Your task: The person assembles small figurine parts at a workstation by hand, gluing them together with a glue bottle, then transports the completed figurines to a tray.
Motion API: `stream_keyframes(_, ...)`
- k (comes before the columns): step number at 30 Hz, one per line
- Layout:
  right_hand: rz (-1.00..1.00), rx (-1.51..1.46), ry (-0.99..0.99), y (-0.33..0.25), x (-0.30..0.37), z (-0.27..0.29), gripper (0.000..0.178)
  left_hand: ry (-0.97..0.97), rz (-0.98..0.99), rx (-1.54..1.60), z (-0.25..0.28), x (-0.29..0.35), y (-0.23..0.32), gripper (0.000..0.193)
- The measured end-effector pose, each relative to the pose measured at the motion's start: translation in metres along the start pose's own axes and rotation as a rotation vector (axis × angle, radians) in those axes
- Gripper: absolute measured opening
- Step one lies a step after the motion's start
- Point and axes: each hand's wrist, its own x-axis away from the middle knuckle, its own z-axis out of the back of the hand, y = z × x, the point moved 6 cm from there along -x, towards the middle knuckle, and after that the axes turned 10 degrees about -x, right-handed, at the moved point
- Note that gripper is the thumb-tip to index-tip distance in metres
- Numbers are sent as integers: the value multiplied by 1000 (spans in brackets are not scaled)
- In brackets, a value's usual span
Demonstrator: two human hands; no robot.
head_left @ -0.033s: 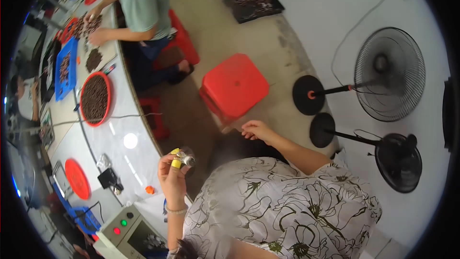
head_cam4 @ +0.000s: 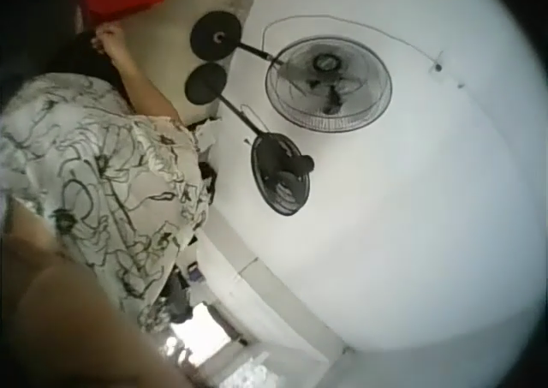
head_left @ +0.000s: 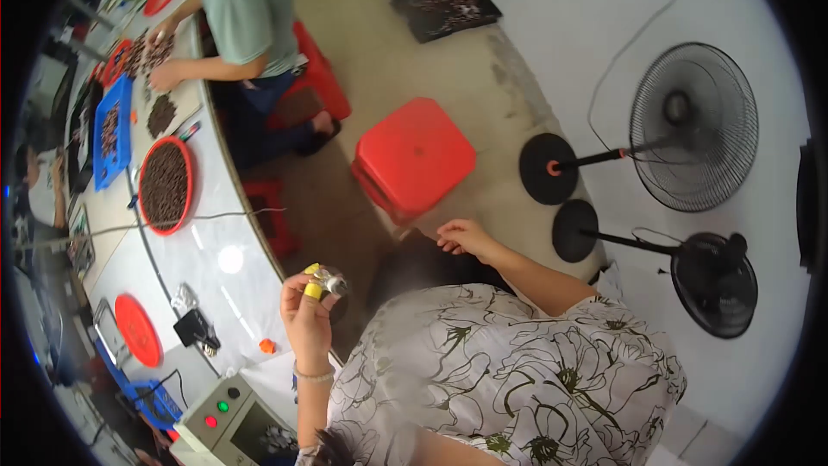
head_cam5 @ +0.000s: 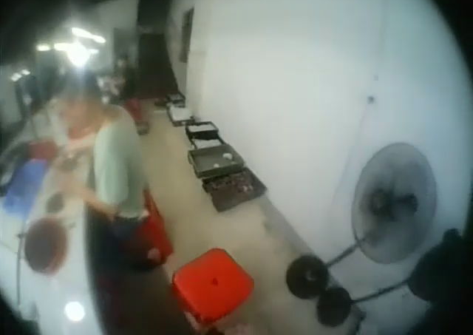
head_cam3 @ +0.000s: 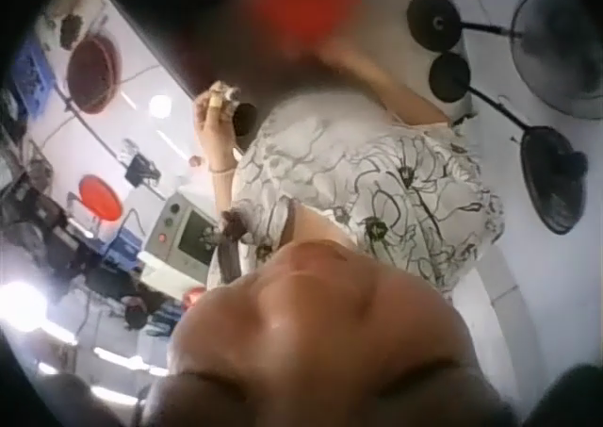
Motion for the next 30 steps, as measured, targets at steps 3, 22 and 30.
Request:
stream_keyframes(3, -18, -138, 48, 29, 25, 42, 21, -134, 37, 93, -44, -20, 5, 11)
stream_keyframes(22, 225, -250, 306, -131, -14, 387, 12, -303, 214, 204, -414, -176, -128, 12)
stream_keyframes(30, 568, -507, 190, -390, -95, 403, 11, -159, 295, 37, -469, -242, -110, 13)
